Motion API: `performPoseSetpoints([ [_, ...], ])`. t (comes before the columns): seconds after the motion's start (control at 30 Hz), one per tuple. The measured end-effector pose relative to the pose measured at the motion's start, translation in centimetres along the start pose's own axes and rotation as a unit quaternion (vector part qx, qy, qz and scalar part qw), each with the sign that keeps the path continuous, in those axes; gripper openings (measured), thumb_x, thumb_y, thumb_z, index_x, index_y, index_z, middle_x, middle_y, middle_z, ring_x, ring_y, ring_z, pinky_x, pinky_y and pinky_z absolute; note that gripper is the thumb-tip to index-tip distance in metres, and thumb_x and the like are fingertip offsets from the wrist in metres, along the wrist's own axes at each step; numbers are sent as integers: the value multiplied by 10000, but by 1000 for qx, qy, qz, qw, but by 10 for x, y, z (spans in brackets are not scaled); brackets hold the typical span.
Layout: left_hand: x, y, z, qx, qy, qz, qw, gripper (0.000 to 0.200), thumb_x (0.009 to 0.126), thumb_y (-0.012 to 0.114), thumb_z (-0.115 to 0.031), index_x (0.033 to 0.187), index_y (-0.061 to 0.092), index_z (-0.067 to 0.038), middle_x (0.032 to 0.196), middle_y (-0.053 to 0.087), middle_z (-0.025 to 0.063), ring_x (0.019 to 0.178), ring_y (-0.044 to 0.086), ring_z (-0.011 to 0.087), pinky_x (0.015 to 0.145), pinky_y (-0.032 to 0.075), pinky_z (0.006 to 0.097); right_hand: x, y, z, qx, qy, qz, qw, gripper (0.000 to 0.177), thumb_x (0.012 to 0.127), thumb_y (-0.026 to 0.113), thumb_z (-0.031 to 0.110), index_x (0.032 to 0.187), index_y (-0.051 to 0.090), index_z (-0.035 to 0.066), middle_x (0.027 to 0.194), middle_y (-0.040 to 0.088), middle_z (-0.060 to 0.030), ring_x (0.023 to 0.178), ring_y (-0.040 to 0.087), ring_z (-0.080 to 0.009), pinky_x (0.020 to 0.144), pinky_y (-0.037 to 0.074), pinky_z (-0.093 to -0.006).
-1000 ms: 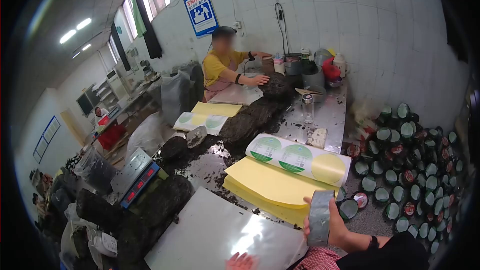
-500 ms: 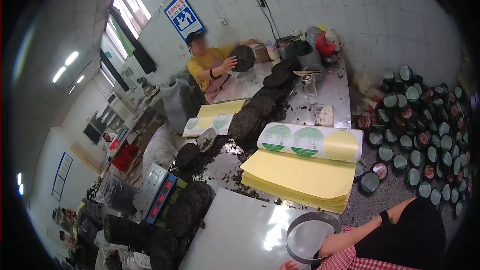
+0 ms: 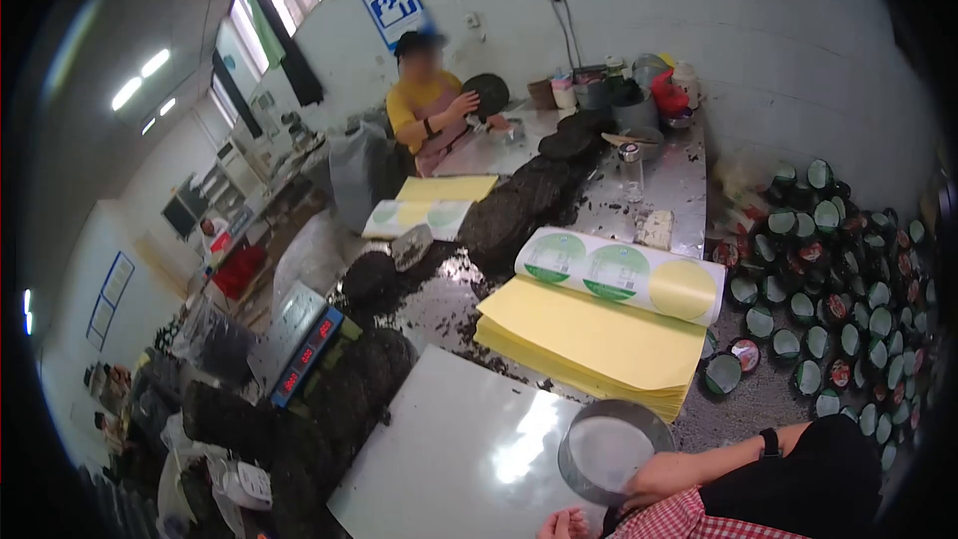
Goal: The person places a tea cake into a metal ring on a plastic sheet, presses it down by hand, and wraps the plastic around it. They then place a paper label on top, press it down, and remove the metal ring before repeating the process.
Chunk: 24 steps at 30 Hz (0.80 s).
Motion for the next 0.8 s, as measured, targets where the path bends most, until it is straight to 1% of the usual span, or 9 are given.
performPoseSetpoints([
  [0.07,3,14,-22,122,93,34,988,378,947,700,-300,1093,671,47,838,655,121,717,629,226,639,528,333,-17,-42,3,-19,75,-69,995,358,989,578,393,941,654,47,800,669,-223,765,674,-422,674,547,-505],
  [0.1,-16,42,-54,125,16,21,992,422,911,714,-363,1149,717,-14,1098,736,137,1016,685,267,924,511,383,-27,-63,2,-29,146,-136,979,356,977,597,392,893,640,49,802,670,-217,753,671,-423,659,540,-506],
  [0.17,-12,85,-94,260,213,21,942,269,931,720,-256,961,719,11,786,725,82,642,645,168,610,522,313,-46,-103,5,41,128,-375,917,218,942,669,221,1054,712,39,839,697,-215,794,687,-420,692,546,-463],
  [0.3,-12,190,-155,521,455,-1,723,300,794,822,-326,838,688,-61,784,634,112,805,620,318,716,505,418,-59,-119,-15,148,200,-449,858,254,946,635,58,1185,695,0,808,715,-163,722,701,-228,697,544,-352],
  [0.43,42,200,-116,518,452,27,726,355,761,853,-350,830,662,-59,798,630,108,805,610,313,717,494,407,-61,-129,-14,144,176,-475,850,245,950,622,36,1175,700,-22,805,724,-141,710,688,-195,686,543,-340],
  [0.5,62,173,-100,283,235,96,925,412,734,878,-360,816,605,-62,820,605,97,822,583,325,733,472,416,-56,-136,-13,112,139,-460,870,258,952,624,46,1193,691,-17,809,726,-138,710,695,-208,685,543,-340],
  [0.57,62,168,-101,275,257,64,924,374,757,870,-302,765,602,-41,774,611,100,762,594,317,683,473,408,-42,-146,-18,112,162,-453,869,253,950,630,53,1184,693,-16,812,729,-133,710,698,-217,684,543,-342],
  [0.63,33,184,-131,409,464,-70,783,300,784,841,-215,739,623,-13,716,612,126,700,608,322,648,482,424,-22,-148,-21,105,180,-436,875,247,948,636,60,1176,694,-16,814,731,-128,710,701,-226,683,544,-344],
  [0.8,68,173,-99,370,297,61,878,284,774,814,-201,771,589,-30,745,580,143,780,582,369,715,461,463,20,-148,-20,165,86,-387,903,227,943,646,48,1151,690,-30,836,718,-117,730,683,-212,704,542,-336],
])
Point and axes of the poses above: each hand's wrist, its own x-axis towards the middle knuckle, its own y-axis out of the palm, z = x × y, the point moved 6 cm from there along x, towards the middle knuckle
